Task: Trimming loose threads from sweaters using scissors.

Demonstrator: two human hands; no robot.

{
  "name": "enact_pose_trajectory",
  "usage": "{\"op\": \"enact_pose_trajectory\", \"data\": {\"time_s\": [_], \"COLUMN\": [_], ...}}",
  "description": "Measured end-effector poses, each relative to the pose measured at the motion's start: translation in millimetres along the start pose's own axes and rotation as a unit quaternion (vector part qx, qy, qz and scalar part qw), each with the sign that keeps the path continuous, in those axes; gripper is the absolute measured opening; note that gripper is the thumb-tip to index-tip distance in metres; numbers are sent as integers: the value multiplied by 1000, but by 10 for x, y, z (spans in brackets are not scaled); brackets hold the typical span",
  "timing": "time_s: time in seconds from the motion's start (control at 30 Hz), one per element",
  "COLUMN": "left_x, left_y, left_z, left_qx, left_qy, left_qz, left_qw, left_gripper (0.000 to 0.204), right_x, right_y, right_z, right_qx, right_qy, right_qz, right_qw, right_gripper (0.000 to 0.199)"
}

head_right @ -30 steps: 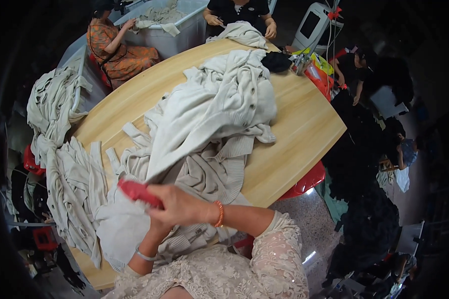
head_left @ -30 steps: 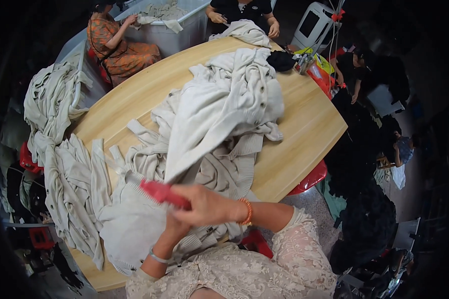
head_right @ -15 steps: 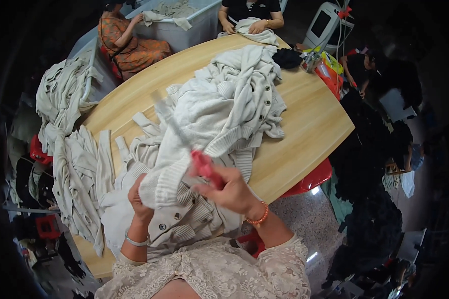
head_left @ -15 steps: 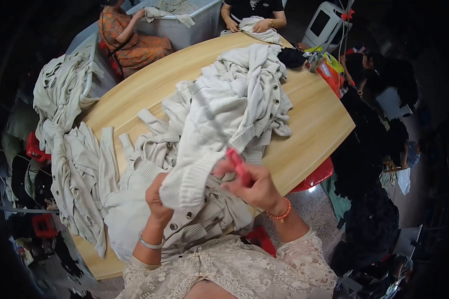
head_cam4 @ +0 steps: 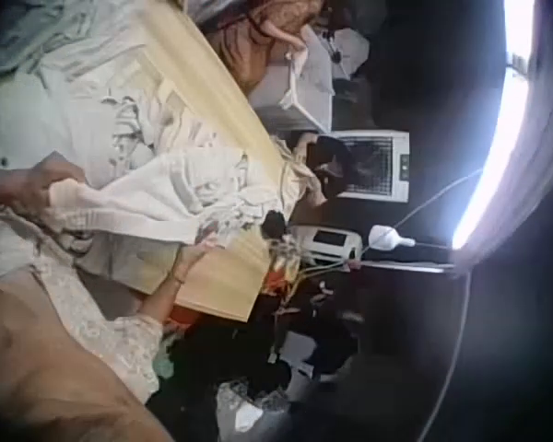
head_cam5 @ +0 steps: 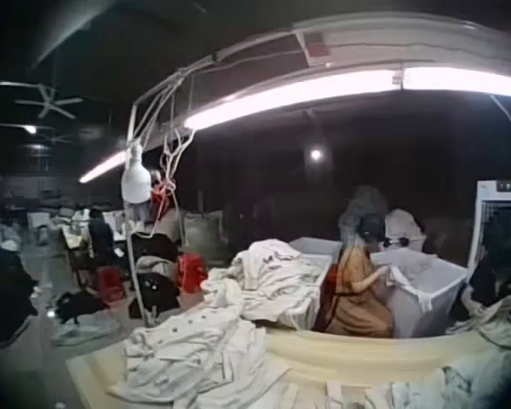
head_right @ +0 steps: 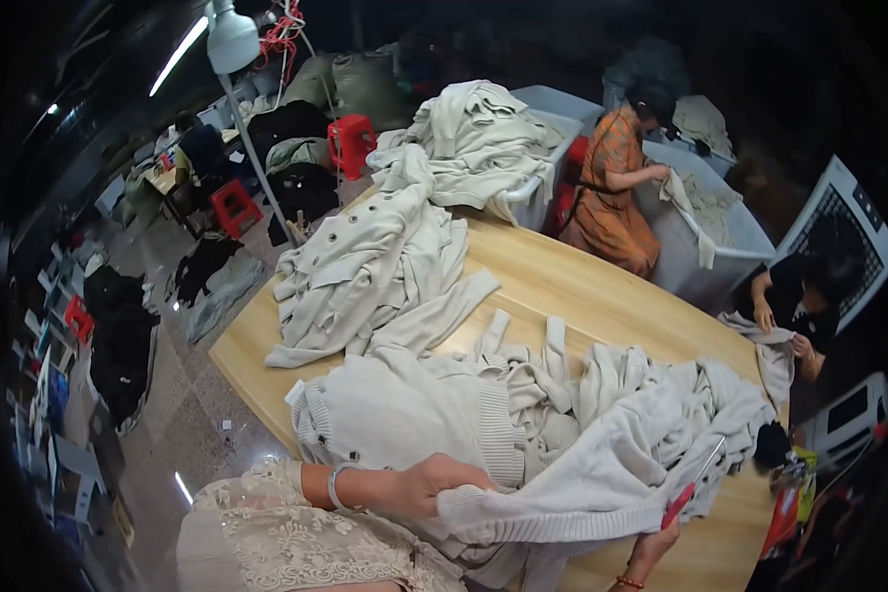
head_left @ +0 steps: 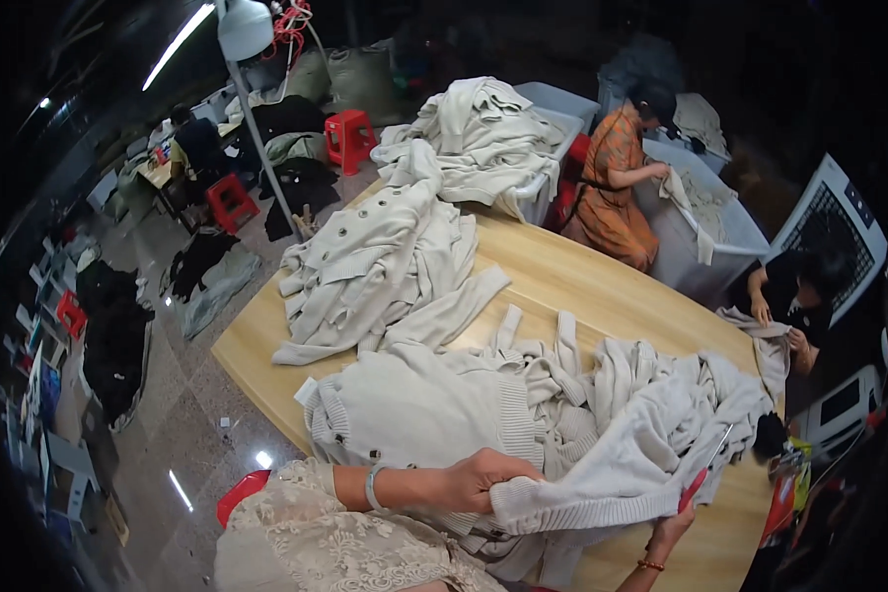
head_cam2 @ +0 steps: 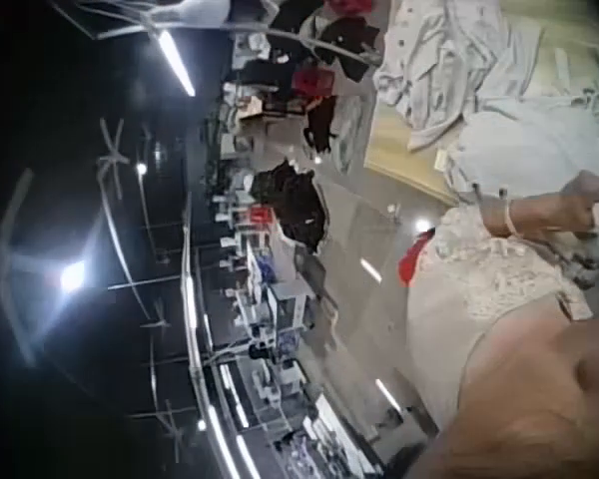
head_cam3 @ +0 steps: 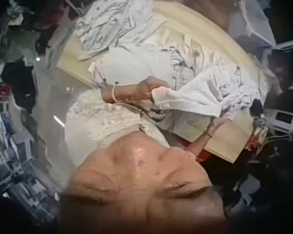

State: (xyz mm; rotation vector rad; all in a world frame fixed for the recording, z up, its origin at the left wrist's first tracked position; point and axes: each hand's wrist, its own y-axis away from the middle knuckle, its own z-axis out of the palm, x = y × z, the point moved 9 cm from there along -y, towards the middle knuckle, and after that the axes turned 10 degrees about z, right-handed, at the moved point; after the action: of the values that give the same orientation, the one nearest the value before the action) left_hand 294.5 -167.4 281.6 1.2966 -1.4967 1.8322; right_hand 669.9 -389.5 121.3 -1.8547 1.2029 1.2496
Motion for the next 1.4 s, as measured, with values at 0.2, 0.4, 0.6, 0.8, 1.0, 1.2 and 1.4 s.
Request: {"op": "enact_pose_trajectory", "data": {"time_s": [0.2, 0.4, 0.6, 0.8, 1.0, 1.2, 1.4], "left_x": [-609, -115, 291, -391, -802, -737, -153], "left_y": [315, 360, 879, 1766, 2096, 1867, 1538], "left_z": [548, 600, -65, -703, -979, -1266, -1829], "left_qx": [-47, -52, 59, 409, 470, 208, 159], "left_qy": [16, 229, 347, 330, 360, 102, -456], "left_qz": [-68, -10, 44, -176, -174, -210, -8], "left_qw": [996, 972, 935, 832, 787, 950, 875], "left_gripper": [19, 25, 39, 27, 33, 36, 72], "right_x": [-266, -2733, -4462, -3497, -2537, -2252, -2429], "right_y": [-611, -447, 930, 1917, 2886, 2638, 2600], "right_z": [-867, 34, 2316, 3796, 3706, 3576, 3383], "right_qx": [15, -138, -147, -447, -559, -456, -459], "right_qy": [-179, -352, 41, 245, 197, 180, 150], "right_qz": [-1, -17, -423, -362, -236, -135, -116], "right_qw": [984, 925, 893, 780, 770, 861, 868], "right_gripper": [50, 51, 47, 48, 57, 32, 25]}}
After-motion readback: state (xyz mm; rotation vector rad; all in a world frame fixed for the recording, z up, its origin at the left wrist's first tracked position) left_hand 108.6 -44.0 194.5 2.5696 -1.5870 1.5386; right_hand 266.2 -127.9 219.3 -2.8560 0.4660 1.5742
